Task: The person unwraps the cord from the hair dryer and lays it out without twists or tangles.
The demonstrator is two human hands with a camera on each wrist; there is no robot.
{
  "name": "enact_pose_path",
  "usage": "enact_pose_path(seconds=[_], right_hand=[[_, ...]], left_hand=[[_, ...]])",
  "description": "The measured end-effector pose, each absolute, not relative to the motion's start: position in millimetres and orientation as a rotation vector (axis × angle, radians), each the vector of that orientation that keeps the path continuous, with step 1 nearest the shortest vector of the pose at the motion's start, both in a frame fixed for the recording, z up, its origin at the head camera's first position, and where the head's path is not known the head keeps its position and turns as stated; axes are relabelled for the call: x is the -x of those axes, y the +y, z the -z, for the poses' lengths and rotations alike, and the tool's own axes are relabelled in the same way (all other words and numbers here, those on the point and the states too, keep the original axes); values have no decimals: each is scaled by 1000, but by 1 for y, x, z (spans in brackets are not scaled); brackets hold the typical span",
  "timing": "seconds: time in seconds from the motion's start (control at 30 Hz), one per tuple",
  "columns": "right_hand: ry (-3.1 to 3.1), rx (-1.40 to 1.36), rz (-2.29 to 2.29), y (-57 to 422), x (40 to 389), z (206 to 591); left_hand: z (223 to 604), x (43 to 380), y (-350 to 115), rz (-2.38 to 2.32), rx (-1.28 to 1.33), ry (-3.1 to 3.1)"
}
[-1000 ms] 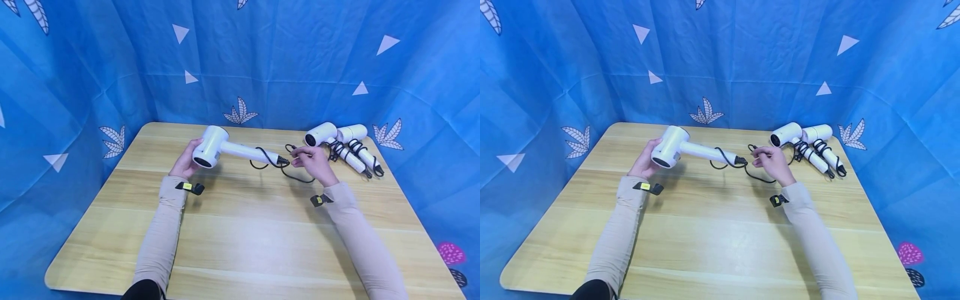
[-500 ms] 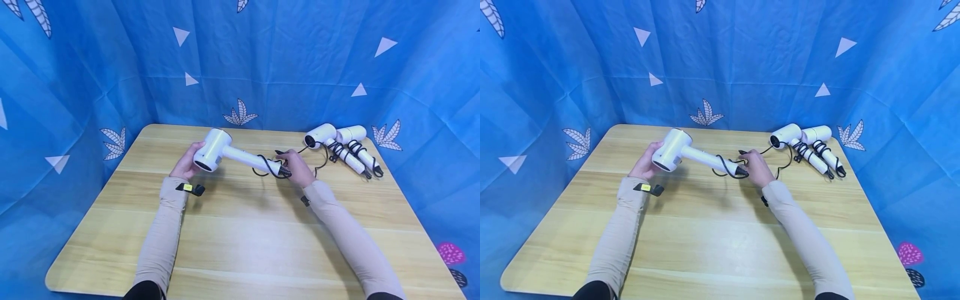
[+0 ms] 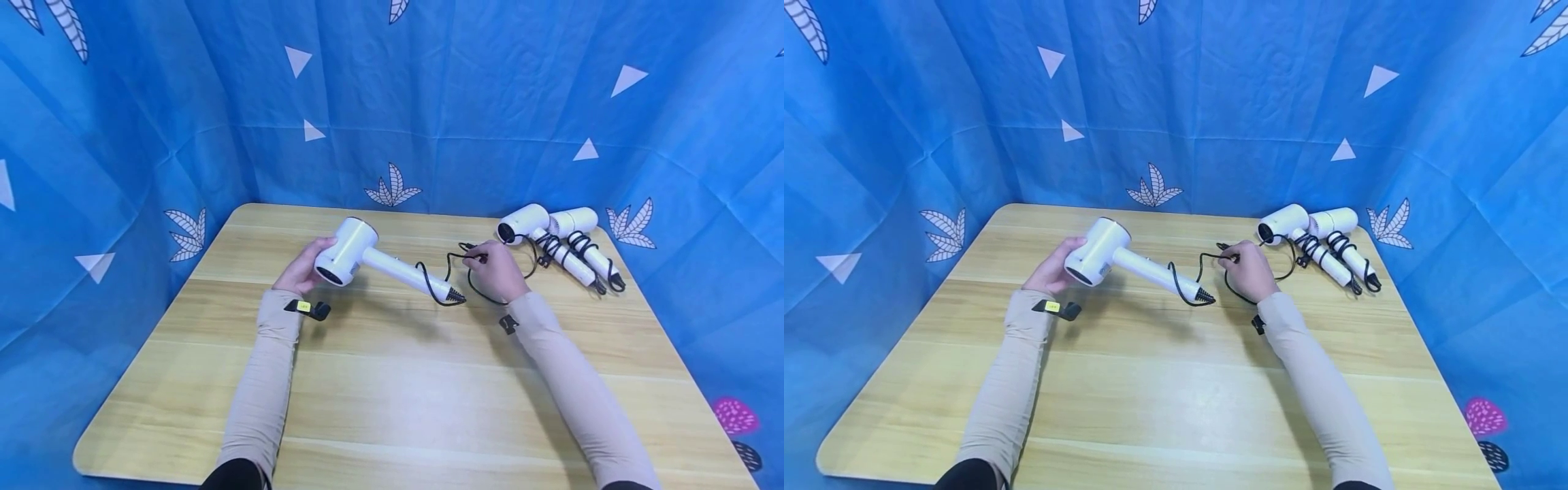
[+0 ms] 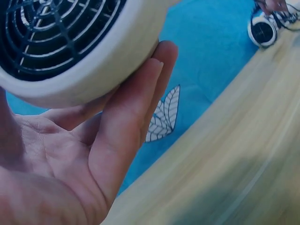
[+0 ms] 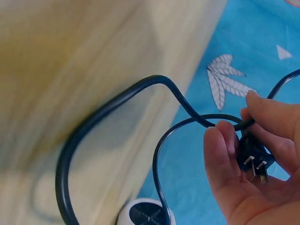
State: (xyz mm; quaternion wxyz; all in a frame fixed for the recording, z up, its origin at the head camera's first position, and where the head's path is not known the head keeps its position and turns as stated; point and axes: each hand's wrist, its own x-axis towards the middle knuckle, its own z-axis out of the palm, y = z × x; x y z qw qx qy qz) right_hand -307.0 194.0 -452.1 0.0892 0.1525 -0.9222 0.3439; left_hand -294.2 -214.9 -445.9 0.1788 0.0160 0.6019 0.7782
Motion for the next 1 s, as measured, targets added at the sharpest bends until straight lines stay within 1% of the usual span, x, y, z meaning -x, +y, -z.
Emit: enact_pose_path(seconds=[0.17, 0.47, 0.73, 1.0], right_hand=[[-2668, -406, -1018, 207, 308, 443], [-2539, -266, -1064, 227, 303, 430], [-2464, -200, -1139, 253, 294, 436], [-2470, -135, -1096, 274, 280, 445]], left_hand=[[451, 299, -219, -2205, -7, 1732], [461, 306, -232, -2237, 137, 1767], [467, 308, -247, -2305, 281, 1735], [472, 310, -263, -2396, 391, 1653]])
